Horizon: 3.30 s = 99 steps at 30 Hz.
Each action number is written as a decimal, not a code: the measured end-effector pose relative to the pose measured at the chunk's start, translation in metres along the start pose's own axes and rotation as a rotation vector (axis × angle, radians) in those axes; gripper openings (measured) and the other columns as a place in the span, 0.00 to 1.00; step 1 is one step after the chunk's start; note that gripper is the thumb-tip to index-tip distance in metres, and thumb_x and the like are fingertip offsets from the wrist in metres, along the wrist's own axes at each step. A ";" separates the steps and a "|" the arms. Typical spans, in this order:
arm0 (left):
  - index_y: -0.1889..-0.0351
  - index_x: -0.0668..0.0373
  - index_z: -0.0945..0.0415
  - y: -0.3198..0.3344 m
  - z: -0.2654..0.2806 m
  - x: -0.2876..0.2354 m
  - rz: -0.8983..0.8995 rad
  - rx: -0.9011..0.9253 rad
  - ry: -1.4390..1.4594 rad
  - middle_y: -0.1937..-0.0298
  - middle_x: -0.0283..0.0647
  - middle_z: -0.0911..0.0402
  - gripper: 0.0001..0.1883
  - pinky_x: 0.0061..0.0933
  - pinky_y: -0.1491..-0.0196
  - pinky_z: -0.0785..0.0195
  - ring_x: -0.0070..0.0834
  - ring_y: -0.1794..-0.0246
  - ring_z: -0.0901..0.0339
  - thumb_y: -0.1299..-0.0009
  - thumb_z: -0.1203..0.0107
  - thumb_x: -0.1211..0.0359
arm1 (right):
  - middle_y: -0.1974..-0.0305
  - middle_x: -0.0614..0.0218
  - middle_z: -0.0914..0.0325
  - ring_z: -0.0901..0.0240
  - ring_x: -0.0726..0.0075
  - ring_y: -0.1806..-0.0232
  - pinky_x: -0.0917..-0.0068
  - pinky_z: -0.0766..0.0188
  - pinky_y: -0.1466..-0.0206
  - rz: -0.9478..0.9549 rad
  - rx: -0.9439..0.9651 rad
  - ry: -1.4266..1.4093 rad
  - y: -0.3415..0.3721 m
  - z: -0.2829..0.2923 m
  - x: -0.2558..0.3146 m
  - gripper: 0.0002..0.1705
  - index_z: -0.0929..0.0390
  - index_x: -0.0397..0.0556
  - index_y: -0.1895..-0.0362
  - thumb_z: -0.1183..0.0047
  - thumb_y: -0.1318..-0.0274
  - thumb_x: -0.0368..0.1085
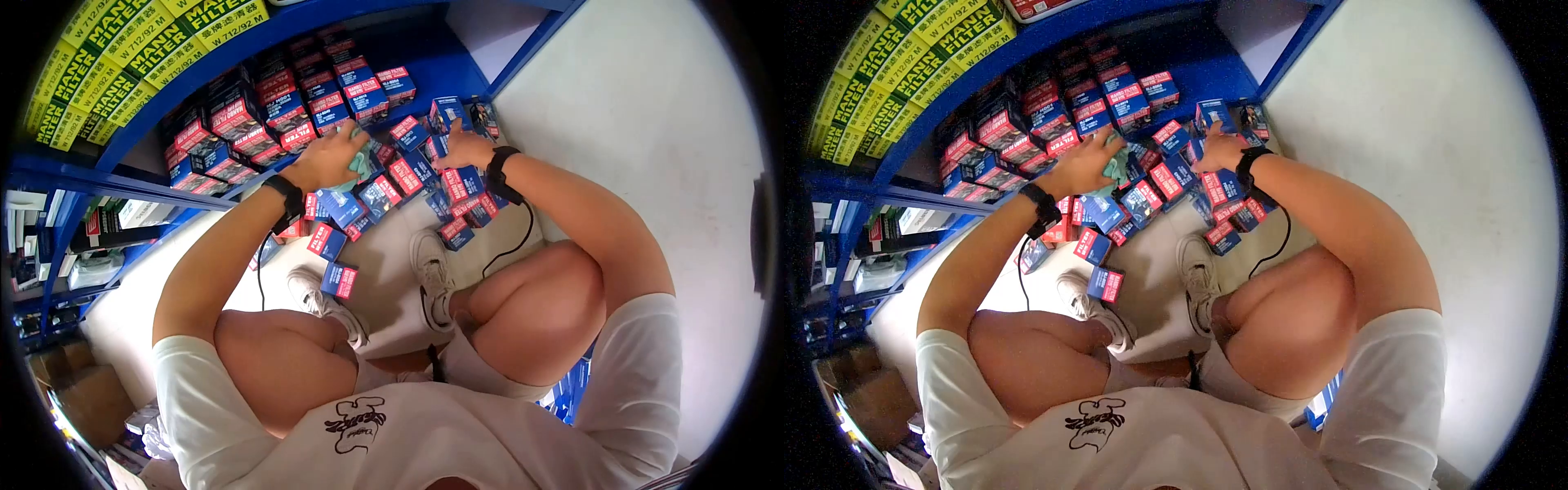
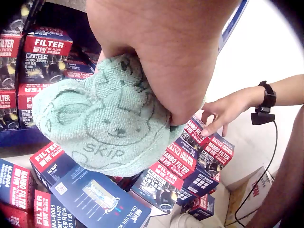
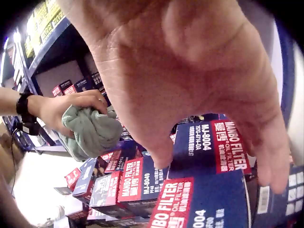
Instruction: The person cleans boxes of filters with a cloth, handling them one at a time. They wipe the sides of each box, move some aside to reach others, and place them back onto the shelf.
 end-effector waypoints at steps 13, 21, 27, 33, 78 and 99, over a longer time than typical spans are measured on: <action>0.32 0.55 0.36 0.017 0.003 0.004 0.041 0.004 -0.024 0.32 0.52 0.37 0.39 0.49 0.40 0.26 0.55 0.39 0.27 0.42 0.31 0.64 | 0.34 0.29 0.35 0.31 0.34 0.34 0.48 0.33 0.32 -0.124 0.086 0.120 0.007 -0.010 0.006 0.82 0.77 0.24 0.25 0.28 0.58 0.60; 0.33 0.56 0.36 0.026 0.008 0.005 0.057 0.026 -0.022 0.34 0.51 0.37 0.39 0.49 0.42 0.25 0.55 0.43 0.24 0.43 0.31 0.65 | 0.36 0.33 0.30 0.26 0.34 0.39 0.49 0.28 0.36 -0.184 0.080 0.156 0.028 0.001 0.024 0.65 0.55 0.21 0.27 0.34 0.56 0.54; 0.33 0.55 0.35 0.030 0.010 0.006 0.042 0.009 -0.001 0.36 0.51 0.36 0.39 0.50 0.43 0.25 0.55 0.43 0.24 0.44 0.31 0.65 | 0.47 0.41 0.19 0.21 0.41 0.43 0.50 0.24 0.41 -0.045 0.185 0.152 0.046 0.015 0.030 0.40 0.20 0.31 0.47 0.37 0.56 0.54; 0.35 0.55 0.35 0.040 0.012 0.015 0.015 -0.045 -0.012 0.39 0.51 0.34 0.38 0.49 0.46 0.23 0.55 0.47 0.22 0.45 0.31 0.65 | 0.67 0.45 0.16 0.18 0.51 0.75 0.61 0.21 0.75 -0.024 0.176 0.101 0.067 0.029 0.064 0.39 0.19 0.30 0.56 0.36 0.55 0.59; 0.38 0.59 0.34 0.108 0.004 0.038 0.165 -0.018 -0.049 0.42 0.51 0.33 0.37 0.49 0.50 0.20 0.56 0.46 0.23 0.46 0.30 0.62 | 0.46 0.47 0.34 0.38 0.43 0.38 0.61 0.34 0.34 0.791 -0.307 0.188 -0.022 0.007 0.167 0.47 0.36 0.30 0.36 0.30 0.63 0.31; 0.43 0.63 0.32 0.087 0.019 0.016 0.230 -0.292 0.181 0.45 0.52 0.31 0.33 0.50 0.48 0.26 0.54 0.50 0.24 0.46 0.30 0.66 | 0.45 0.49 0.31 0.36 0.43 0.39 0.56 0.36 0.35 1.062 -0.437 -0.023 -0.007 0.029 0.179 0.47 0.31 0.35 0.41 0.25 0.66 0.44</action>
Point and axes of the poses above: each hand's wrist, its own y-axis away from the middle knuckle, its own z-axis out of the back of the hand, x = y × z, the point moved 1 cm from there along -y, towards the middle knuckle
